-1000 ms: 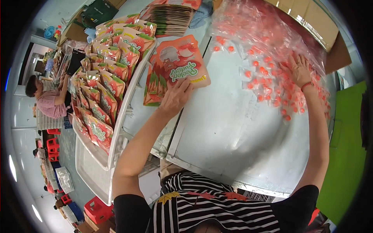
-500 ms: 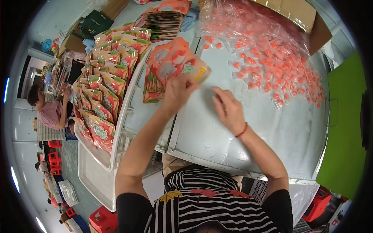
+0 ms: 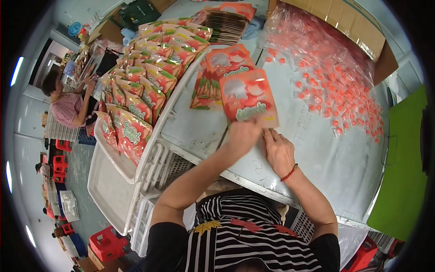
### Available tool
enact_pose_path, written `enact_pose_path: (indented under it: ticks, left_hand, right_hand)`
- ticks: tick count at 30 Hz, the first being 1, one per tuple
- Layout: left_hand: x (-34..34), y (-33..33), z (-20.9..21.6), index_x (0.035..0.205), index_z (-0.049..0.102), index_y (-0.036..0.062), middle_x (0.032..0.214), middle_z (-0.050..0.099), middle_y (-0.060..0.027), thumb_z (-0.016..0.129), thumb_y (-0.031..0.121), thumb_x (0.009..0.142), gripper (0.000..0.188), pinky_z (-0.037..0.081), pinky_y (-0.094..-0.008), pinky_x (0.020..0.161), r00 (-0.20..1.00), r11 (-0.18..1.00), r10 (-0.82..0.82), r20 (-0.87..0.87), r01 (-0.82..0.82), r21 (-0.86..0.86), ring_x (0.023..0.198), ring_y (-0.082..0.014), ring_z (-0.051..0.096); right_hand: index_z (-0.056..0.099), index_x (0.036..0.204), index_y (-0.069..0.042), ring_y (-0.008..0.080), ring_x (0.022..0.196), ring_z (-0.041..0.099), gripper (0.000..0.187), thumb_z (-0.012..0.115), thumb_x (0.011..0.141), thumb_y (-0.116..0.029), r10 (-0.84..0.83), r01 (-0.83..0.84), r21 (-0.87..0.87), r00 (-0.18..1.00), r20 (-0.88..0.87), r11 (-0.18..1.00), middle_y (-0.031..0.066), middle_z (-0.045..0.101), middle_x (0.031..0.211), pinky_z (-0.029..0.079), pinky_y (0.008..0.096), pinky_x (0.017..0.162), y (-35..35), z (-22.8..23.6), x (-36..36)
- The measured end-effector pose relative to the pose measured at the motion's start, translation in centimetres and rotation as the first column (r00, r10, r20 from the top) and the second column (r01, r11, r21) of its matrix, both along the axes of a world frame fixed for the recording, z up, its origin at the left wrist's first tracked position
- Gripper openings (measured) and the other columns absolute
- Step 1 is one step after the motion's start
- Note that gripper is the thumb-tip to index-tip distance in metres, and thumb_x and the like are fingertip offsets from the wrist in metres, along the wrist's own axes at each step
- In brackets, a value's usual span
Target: Packing small individually wrapped candies into plastic resealable bags and organizing them on a tray.
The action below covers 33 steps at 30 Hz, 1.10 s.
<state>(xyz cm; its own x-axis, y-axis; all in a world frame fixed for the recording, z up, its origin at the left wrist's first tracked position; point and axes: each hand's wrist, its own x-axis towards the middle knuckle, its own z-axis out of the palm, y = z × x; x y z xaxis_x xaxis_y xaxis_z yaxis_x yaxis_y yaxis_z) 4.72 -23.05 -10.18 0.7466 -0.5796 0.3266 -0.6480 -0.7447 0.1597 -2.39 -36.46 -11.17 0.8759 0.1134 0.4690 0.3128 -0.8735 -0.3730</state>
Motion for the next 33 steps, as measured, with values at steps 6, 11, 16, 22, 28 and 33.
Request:
enact_pose_path:
  ticks: [6, 11, 16, 22, 28, 33]
  left_hand:
    - [-2.2, -1.1, 0.0, 0.111, 0.054, -0.004, 0.071, 0.063, -0.0147, 0.059, 0.01, 0.074, 0.041, 0.05, -0.0351, 0.046, 0.995, 0.993, -0.096, -0.041, 0.092, -0.081, 0.057, -0.0264, 0.065]
    - [-2.3, -1.8, 1.5, 0.107, 0.054, -0.0084, 0.072, 0.063, -0.0175, 0.059, 0.005, 0.073, 0.037, 0.051, -0.0385, 0.044, 0.993, 0.972, -0.114, -0.02, 0.108, -0.21, 0.055, -0.0303, 0.065]
    - [-4.0, -2.5, 1.1, 0.114, 0.052, -0.0059, 0.078, 0.061, -0.0237, 0.06, 0.005, 0.072, 0.045, 0.05, -0.0426, 0.046, 0.985, 0.975, -0.15, -0.091, 0.132, -0.179, 0.058, -0.0358, 0.064]
    - [-5.7, -1.6, 4.6, 0.124, 0.046, -0.0038, 0.111, 0.051, -0.0283, 0.07, 0.016, 0.067, 0.065, 0.048, -0.0472, 0.077, 0.906, 0.911, -0.357, -0.227, 0.284, -0.299, 0.096, -0.0409, 0.056]
    - [-4.1, 0.4, 4.4, 0.138, 0.032, 0.0015, 0.144, 0.024, -0.024, 0.084, 0.036, 0.05, 0.108, 0.02, -0.0587, 0.105, 0.839, 0.837, -0.541, -0.064, 0.529, -0.143, 0.133, -0.0449, 0.022]
    - [-4.2, 0.1, 4.5, 0.133, 0.037, 0.0031, 0.137, 0.032, -0.0235, 0.084, 0.041, 0.046, 0.107, 0.025, -0.0569, 0.101, 0.792, 0.826, -0.563, -0.236, 0.55, -0.125, 0.126, -0.0422, 0.032]
  right_hand:
    - [0.057, 0.089, -0.002, 0.0205, 0.04, 0.052, 0.015, 0.048, 0.09, -0.014, 0.586, 0.422, 0.791, 0.532, -0.612, 0.443, 0.0083, 0.056, 0.059, 0.044, 0.0363, 0.039, -4.4, -2.9, 1.2]
    - [0.05, 0.117, -0.002, 0.0188, 0.089, 0.06, 0.029, 0.039, 0.097, -0.02, 0.497, 0.577, 0.739, 0.781, -0.378, -0.347, 0.0071, 0.061, 0.099, 0.051, 0.0343, 0.078, -1.0, 1.0, 1.7]
    - [0.048, 0.124, -0.008, 0.0246, 0.108, 0.054, 0.033, 0.04, 0.098, -0.027, 0.599, 0.575, 0.73, 0.748, -0.286, -0.37, 0.009, 0.056, 0.117, 0.045, 0.0392, 0.095, -1.0, -1.8, 1.5]
    - [0.042, 0.132, -0.005, 0.0295, 0.114, 0.051, 0.045, 0.037, 0.097, -0.034, 0.696, 0.291, 0.908, 0.718, 0.001, -0.302, 0.0137, 0.05, 0.128, 0.041, 0.044, 0.099, -1.9, -0.7, 2.8]
    - [0.042, 0.132, -0.006, 0.0267, 0.121, 0.045, 0.046, 0.048, 0.093, -0.028, 0.73, 0.016, 0.969, 0.66, 0.176, -0.248, 0.0124, 0.047, 0.132, 0.038, 0.0444, 0.102, -1.2, -4.5, 1.7]
    - [0.047, 0.128, -0.006, 0.0265, 0.117, 0.049, 0.041, 0.052, 0.091, -0.021, 0.597, -0.278, 0.926, 0.708, 0.377, -0.255, 0.0137, 0.05, 0.127, 0.042, 0.0386, 0.099, 0.9, -8.3, 0.7]
